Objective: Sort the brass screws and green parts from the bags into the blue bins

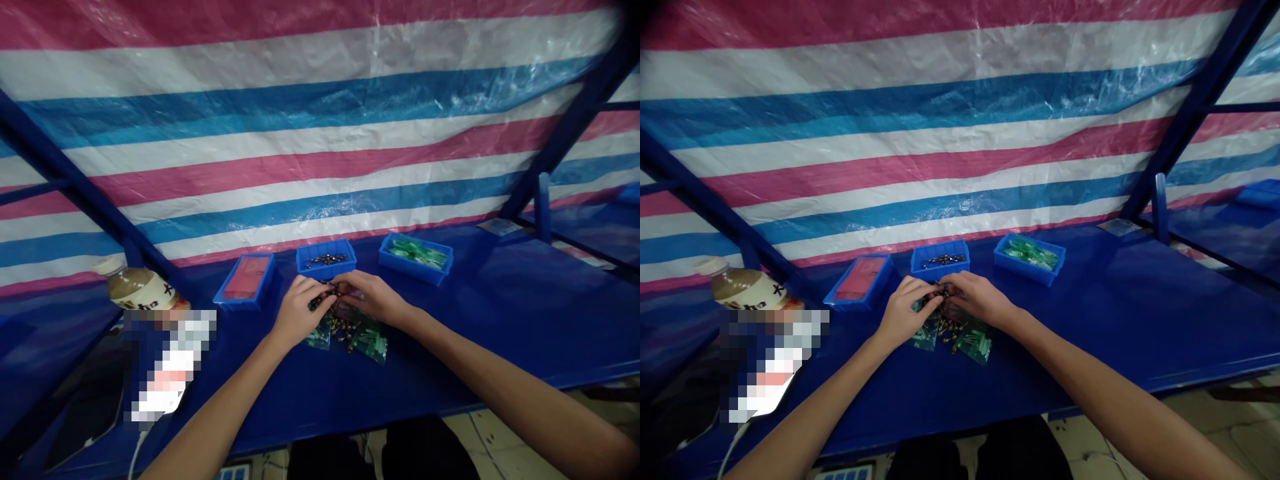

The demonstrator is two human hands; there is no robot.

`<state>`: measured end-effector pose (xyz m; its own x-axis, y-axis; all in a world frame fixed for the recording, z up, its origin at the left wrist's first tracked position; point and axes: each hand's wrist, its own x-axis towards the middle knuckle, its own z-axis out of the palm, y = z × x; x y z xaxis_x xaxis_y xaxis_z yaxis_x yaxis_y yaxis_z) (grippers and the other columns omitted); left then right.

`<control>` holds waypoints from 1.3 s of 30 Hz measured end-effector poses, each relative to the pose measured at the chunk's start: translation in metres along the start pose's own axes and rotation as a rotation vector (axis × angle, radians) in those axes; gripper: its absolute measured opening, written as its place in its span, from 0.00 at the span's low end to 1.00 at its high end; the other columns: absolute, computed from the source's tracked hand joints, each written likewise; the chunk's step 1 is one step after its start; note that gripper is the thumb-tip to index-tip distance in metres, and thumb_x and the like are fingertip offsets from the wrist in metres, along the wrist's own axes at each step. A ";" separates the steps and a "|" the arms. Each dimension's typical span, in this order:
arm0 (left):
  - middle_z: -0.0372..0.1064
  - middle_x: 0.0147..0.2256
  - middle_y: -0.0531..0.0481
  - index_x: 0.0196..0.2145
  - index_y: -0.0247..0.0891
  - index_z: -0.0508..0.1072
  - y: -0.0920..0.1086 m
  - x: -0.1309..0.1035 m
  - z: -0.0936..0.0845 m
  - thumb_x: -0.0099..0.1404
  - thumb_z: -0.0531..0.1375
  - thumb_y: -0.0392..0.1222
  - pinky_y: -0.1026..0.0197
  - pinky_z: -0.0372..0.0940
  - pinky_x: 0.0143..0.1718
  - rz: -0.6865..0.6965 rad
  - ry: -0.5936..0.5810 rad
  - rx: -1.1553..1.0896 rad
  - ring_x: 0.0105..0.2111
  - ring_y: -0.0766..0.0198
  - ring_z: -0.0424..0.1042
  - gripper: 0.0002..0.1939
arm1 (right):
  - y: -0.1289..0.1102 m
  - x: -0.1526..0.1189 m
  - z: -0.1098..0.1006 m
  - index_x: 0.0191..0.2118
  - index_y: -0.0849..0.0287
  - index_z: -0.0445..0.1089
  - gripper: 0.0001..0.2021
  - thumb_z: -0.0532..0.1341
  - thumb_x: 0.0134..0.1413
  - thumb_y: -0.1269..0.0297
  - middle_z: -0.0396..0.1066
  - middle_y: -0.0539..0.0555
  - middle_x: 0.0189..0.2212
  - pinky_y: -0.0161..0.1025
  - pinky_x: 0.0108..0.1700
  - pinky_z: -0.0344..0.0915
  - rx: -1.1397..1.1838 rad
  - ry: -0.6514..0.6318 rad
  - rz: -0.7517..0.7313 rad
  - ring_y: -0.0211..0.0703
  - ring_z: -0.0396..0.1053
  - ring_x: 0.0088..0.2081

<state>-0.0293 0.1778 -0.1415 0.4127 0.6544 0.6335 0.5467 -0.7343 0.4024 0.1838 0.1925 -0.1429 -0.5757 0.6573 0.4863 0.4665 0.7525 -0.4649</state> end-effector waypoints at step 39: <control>0.73 0.33 0.49 0.32 0.40 0.73 -0.002 0.003 -0.002 0.63 0.61 0.39 0.54 0.64 0.43 -0.109 -0.076 -0.097 0.38 0.58 0.68 0.03 | -0.009 0.001 -0.005 0.42 0.58 0.71 0.10 0.53 0.66 0.64 0.72 0.57 0.37 0.42 0.43 0.66 -0.138 -0.039 -0.138 0.45 0.68 0.41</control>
<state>-0.0305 0.1809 -0.1393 0.4104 0.7403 0.5324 0.5202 -0.6696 0.5301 0.1820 0.1870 -0.1345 -0.6649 0.5472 0.5084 0.4671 0.8358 -0.2886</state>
